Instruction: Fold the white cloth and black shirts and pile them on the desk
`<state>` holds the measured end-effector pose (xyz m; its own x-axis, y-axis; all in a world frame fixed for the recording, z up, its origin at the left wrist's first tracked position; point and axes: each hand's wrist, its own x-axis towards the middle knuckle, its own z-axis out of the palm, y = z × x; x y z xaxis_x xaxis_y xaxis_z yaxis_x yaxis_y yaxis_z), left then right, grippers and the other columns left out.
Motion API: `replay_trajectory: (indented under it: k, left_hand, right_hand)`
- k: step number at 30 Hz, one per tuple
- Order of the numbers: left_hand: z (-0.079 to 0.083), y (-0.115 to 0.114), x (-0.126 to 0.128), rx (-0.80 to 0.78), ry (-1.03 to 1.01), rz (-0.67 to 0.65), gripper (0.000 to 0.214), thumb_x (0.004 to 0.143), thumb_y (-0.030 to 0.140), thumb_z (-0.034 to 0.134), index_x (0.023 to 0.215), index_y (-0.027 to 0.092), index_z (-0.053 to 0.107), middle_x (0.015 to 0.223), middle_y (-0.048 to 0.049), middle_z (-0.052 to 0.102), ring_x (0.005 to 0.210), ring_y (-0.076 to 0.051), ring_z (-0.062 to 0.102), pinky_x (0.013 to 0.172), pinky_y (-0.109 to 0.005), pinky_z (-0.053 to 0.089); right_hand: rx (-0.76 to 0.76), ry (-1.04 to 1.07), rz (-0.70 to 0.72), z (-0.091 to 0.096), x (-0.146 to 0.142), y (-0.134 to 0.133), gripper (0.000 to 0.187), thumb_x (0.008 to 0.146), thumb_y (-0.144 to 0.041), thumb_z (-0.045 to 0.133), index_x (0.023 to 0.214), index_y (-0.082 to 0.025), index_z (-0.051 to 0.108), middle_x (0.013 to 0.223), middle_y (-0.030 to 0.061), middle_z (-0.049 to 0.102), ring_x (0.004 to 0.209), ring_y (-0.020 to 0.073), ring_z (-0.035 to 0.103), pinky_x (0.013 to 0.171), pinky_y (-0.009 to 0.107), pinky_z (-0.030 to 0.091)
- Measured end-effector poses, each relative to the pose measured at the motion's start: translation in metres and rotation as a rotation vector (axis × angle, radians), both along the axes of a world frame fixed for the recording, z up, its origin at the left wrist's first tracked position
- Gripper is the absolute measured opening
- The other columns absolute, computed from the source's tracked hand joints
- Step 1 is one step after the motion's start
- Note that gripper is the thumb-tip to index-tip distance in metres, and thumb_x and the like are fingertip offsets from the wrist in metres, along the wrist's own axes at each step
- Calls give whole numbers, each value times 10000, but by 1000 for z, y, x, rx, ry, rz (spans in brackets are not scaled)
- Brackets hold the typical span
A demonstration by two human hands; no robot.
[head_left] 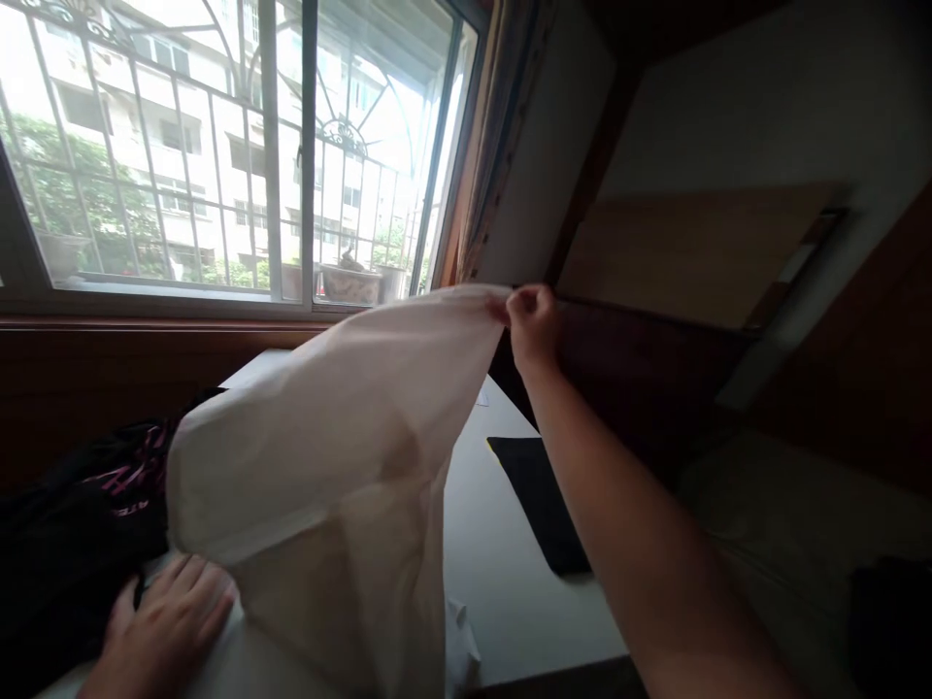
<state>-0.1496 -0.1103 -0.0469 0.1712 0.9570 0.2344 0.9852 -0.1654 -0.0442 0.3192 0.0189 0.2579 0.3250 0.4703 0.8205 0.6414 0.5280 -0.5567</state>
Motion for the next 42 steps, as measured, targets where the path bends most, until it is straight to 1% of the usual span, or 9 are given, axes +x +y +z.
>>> replay_trajectory:
  k: [4, 10, 15, 23, 26, 30, 36, 39, 42]
  left_hand:
    - [-2, 3, 7, 141, -159, 38, 442, 890, 285, 422, 1229, 273, 705, 1423, -91, 594, 1348, -358, 464, 1109, -677, 235]
    - [-8, 10, -3, 143, -250, -111, 399, 937, 388, 498, 1296, 358, 670, 1380, -37, 637, 1319, -340, 534, 1122, -620, 339]
    - [5, 3, 4, 125, -464, -299, 413, 964, 391, 557, 1375, 373, 596, 1385, 10, 633, 1245, -250, 615, 1038, -345, 522]
    - [16, 5, 65, 58, -710, -374, 615, 849, 123, 597, 1424, 333, 534, 1292, -72, 646, 1165, -252, 632, 1000, -362, 541]
    - [35, 10, 86, 55, -751, -444, 547, 860, 63, 533, 1342, 314, 600, 1134, -62, 687, 1013, -211, 670, 894, -305, 571]
    - [81, 4, 106, 243, -797, -505, 319, 963, 103, 514, 1169, 280, 681, 1080, -64, 690, 986, -199, 658, 853, -293, 561]
    - [130, -3, 122, 530, -866, -578, 241, 969, 61, 554, 1028, 259, 680, 1111, -43, 690, 1045, -186, 637, 891, -301, 530]
    - [145, 4, 136, 523, -976, -558, 193, 968, 87, 581, 983, 245, 691, 1114, -42, 687, 1021, -174, 655, 866, -274, 536]
    - [161, 5, 160, 292, -1229, -600, 101, 979, 186, 608, 1024, 230, 688, 1133, -66, 678, 1030, -189, 667, 849, -277, 557]
  right_hand:
    - [-141, 59, -3, -69, -6, -14, 255, 965, -401, 571, 1050, -173, 650, 945, 33, 704, 805, 174, 675, 718, 305, 571]
    - [-355, -55, 125, -196, -24, -32, 321, 980, -381, 615, 1239, -192, 613, 1251, 83, 629, 1038, 212, 648, 885, 418, 567]
    - [-435, -235, 320, -247, -27, -20, 207, 910, -401, 650, 1005, -232, 722, 1040, 67, 717, 1035, 255, 662, 985, 463, 520]
    - [-487, -456, 673, -253, -27, -23, 448, 840, -474, 741, 1230, -259, 696, 1248, 101, 666, 1174, 280, 614, 1030, 435, 514]
    - [-443, -493, 686, -249, -35, -28, 297, 877, -408, 698, 1132, -261, 740, 1100, 93, 700, 1057, 272, 646, 938, 418, 555]
    - [-393, -419, 530, -243, -31, -28, 257, 970, -332, 529, 1044, -278, 769, 936, 67, 712, 928, 262, 662, 847, 407, 552]
    - [-351, 11, 117, -233, -1, -29, 383, 949, -522, 516, 1049, -240, 755, 1081, 78, 733, 1030, 298, 660, 920, 424, 496]
    - [-346, 125, 0, -227, 5, -32, 433, 925, -567, 500, 1032, -234, 754, 1046, 82, 735, 1013, 309, 660, 906, 417, 492]
    - [-350, 243, -56, -226, 9, -32, 396, 914, -552, 492, 992, -249, 735, 1010, 76, 733, 999, 328, 669, 881, 417, 500]
